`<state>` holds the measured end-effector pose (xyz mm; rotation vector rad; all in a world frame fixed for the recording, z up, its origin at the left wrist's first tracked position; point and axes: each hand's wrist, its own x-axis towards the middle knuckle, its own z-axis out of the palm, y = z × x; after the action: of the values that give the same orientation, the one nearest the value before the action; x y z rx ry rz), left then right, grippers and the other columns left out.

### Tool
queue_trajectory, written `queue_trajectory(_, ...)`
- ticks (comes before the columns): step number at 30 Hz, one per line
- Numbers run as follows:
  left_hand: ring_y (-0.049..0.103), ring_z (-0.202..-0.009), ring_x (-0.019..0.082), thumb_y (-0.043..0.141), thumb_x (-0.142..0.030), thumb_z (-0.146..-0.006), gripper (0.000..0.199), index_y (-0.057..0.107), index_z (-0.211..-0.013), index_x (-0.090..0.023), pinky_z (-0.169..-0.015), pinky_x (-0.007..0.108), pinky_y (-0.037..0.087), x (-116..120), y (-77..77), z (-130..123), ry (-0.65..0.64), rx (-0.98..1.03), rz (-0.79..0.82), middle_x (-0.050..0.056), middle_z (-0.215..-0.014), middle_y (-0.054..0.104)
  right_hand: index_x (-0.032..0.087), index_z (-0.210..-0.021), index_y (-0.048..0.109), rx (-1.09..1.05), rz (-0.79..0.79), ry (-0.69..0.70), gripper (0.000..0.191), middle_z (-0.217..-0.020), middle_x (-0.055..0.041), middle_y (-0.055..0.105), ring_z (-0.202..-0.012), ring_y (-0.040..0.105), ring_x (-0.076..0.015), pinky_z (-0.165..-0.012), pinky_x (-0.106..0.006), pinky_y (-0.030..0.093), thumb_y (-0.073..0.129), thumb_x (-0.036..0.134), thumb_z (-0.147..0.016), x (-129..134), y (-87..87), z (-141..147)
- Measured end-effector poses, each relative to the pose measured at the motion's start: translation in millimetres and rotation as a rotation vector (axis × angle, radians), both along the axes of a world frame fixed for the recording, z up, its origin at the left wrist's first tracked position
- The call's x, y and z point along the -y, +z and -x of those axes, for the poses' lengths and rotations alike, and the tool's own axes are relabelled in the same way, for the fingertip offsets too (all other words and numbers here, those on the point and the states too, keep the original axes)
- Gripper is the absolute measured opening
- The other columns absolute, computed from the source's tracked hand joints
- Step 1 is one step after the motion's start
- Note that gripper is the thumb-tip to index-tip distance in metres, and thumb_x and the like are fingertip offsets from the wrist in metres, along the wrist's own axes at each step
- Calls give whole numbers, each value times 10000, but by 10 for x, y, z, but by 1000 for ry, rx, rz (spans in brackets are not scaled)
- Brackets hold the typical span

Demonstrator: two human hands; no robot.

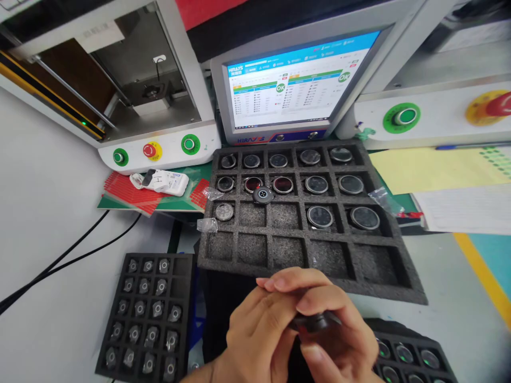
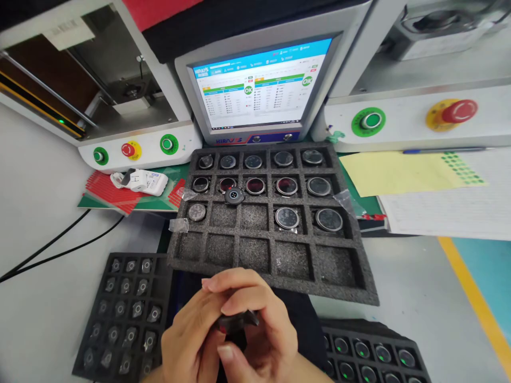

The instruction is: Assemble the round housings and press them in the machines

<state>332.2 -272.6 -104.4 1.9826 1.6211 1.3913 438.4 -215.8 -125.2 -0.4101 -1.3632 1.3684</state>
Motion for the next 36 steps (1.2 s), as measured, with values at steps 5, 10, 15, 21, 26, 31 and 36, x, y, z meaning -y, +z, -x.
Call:
queue_trajectory(5, 730, -1036, 185, 324, -176, -1040, 349, 558, -1277, -72, -962, 254, 548, 37, -119, -37, 46, -64, -66, 135, -1047, 776, 204, -967, 611, -21, 58, -67, 34, -909, -61, 643, -827, 646, -182, -756, -356, 658, 581, 216, -958, 42, 63, 89)
queue_trajectory(10, 757, -945, 171, 325, -152, -1036, 336, 613, -1189, -72, -883, 224, 559, 13, -97, -27, 136, -141, -118, 114, -959, 796, 206, -862, 585, -141, 145, -203, 77, -799, -27, 598, -685, 600, -145, -609, -268, 626, 608, 243, -926, 102, 102, 311)
queue_trajectory(15, 772, -853, 168, 355, -176, -1034, 311, 641, -1125, -94, -801, 214, 570, 4, -56, -10, 220, -194, -110, 91, -901, 803, 198, -877, 579, -169, 160, -175, 54, -829, -30, 587, -730, 587, -134, -637, -227, 606, 570, 222, -925, 144, 54, 421)
queue_trajectory(21, 776, -812, 180, 363, -176, -1027, 318, 652, -1126, -88, -764, 222, 582, 46, -67, 19, 228, -234, -89, 101, -900, 803, 197, -869, 562, -176, 100, -105, 75, -797, -18, 535, -658, 597, -141, -553, -262, 582, 582, 254, -913, 68, 41, 417)
queue_trajectory(26, 776, -796, 181, 365, -150, -1021, 362, 585, -1298, -72, -698, 236, 582, 26, -84, 44, 176, -222, -113, 95, -911, 805, 209, -833, 546, -242, 183, -89, 78, -777, -9, 494, -627, 575, -148, -510, -279, 559, 557, 248, -899, 89, 22, 445)
queue_trajectory(31, 775, -855, 198, 333, -168, -1029, 425, 506, -1408, -84, -728, 240, 602, 19, -53, 53, 144, -185, -86, 114, -937, 801, 212, -877, 581, -246, 138, -114, 43, -789, -17, 516, -641, 584, -156, -522, -286, 572, 575, 246, -903, 64, 40, 405)
queue_trajectory(36, 770, -779, 168, 337, -203, -1036, 410, 529, -1392, -139, -730, 214, 611, 13, 24, 59, 86, -18, -19, 103, -947, 795, 190, -1029, 618, -68, -57, -40, 115, -888, -68, 625, -774, 664, -193, -651, -311, 619, 551, 209, -937, -8, 63, 227)
